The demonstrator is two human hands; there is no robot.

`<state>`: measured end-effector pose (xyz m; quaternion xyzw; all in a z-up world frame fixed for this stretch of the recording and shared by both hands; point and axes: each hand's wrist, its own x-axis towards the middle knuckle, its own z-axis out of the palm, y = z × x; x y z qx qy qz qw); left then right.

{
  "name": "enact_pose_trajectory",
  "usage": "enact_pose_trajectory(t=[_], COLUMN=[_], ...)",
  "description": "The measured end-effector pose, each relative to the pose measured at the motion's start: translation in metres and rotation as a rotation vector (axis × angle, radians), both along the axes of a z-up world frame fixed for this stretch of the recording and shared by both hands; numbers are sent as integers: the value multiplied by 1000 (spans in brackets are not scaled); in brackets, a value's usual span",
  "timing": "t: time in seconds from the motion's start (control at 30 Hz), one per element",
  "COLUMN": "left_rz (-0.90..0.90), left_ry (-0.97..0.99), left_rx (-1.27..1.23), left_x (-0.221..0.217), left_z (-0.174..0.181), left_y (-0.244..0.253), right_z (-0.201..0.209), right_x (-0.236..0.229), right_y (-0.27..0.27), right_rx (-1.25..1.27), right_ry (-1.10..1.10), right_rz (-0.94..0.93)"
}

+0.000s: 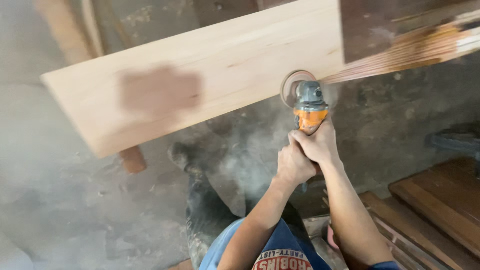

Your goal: The person picks up a stack of wooden planks and places them on a workbench. They then use an angle grinder with a sanding disc to sand the surface of the planks one by one, flipping them over to sand both sides.

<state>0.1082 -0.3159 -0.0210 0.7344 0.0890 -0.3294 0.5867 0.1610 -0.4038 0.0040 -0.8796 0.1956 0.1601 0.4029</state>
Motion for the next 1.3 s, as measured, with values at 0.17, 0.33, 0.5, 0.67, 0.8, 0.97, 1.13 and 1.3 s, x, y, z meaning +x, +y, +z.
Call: enact_pose_trajectory(t=[0.17,0.33,0.5,0.67,0.8,0.97,1.13,1.3], left_rz=[-152,-262,-82,118,246,396,539,675], left_ry=[4,-36,-32,-12,-34,-30,53,-55], left_rx=[28,64,88,90,85,83,107,103], left_x=[41,72,46,6,-19,-54,-85,-112], left_z=[-7,-8,-6,5,11,22,24,19], left_y=[-61,-75,-7,81,146,227,288,324], right_z=[-17,-31,-29,-7,5,9,10,17], right_x=[22,36,24,2,-12,-35,-59,-71], right_y=[-77,-102,-30,80,154,240,312,367], right_rx=[-7,174,-102,-23,21,-45,-5,19], right_ry=[-75,-63,20,-83,-60,104,91,105], right_rz=[-84,-309,-37,42,125,263,352,494])
